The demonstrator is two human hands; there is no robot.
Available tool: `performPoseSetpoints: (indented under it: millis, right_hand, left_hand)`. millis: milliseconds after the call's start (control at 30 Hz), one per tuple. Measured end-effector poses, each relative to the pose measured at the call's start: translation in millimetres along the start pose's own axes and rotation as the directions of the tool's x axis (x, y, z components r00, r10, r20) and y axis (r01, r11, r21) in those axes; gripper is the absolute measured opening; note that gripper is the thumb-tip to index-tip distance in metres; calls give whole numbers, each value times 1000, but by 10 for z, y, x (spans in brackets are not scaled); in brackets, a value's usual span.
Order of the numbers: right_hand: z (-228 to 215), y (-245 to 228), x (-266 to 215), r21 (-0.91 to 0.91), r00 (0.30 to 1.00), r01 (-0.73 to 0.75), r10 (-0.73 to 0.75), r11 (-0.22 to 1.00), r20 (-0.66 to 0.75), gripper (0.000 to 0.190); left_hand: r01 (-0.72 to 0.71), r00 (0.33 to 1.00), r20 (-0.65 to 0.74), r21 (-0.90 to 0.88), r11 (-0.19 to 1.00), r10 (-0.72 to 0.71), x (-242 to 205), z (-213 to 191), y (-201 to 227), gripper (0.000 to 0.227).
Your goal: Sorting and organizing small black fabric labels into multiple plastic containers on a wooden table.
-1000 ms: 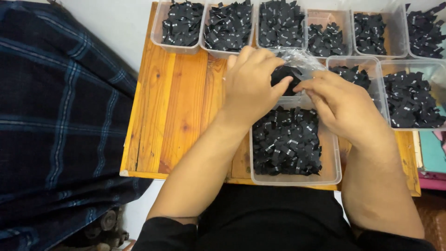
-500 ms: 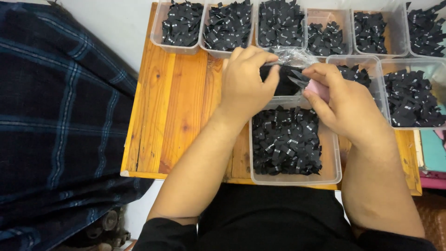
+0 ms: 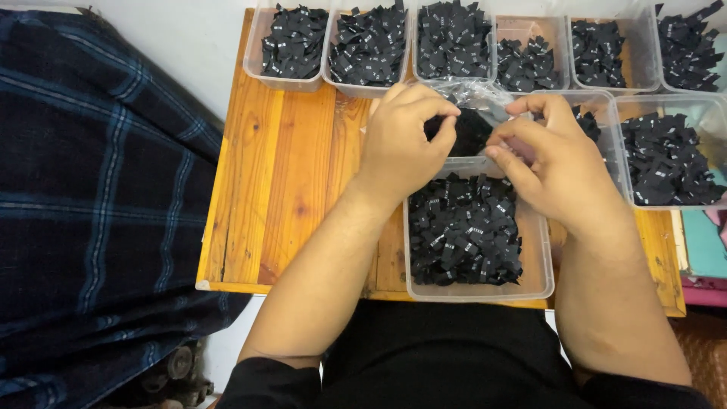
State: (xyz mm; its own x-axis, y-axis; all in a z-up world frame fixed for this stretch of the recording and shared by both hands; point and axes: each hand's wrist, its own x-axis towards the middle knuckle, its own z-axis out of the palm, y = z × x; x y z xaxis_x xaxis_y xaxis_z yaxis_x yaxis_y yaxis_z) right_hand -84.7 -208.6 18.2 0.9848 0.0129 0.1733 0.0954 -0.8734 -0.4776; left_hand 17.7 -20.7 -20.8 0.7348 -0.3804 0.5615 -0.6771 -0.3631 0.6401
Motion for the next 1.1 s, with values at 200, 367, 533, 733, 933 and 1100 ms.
performPoseSetpoints:
  millis: [200,367,533,733,933,1100]
  right_hand:
    - [55,-17,9,73,992,60,-51,996,-117,13]
    - [133,25,36,183,988,78,-50,980,-149,16]
    - [129,120,39,218,956,175,-113,960,-271,25]
    - [153,162,42,368,978,49,30,928,-206,19]
    - [214,152,36,383,971,114,-21,917,-240,11]
    - [111,233,-5,298,954,129,-37,946,-297,7]
  left_hand:
    - [2,999,54,30,1000,-3,-5,9,-22,18]
    - [-29,999,26,-94,995,31,-31,-33,-12,17]
    - [83,993,112,-406,910,-40,-20,-172,185,21]
    - [196,975,192,-522,830,-109,-53,-232,333,32]
    - [132,977,211,-465,876,-36,-106,-227,330,38]
    - [63,979,206,-295,953,-1,-172,-304,431,48]
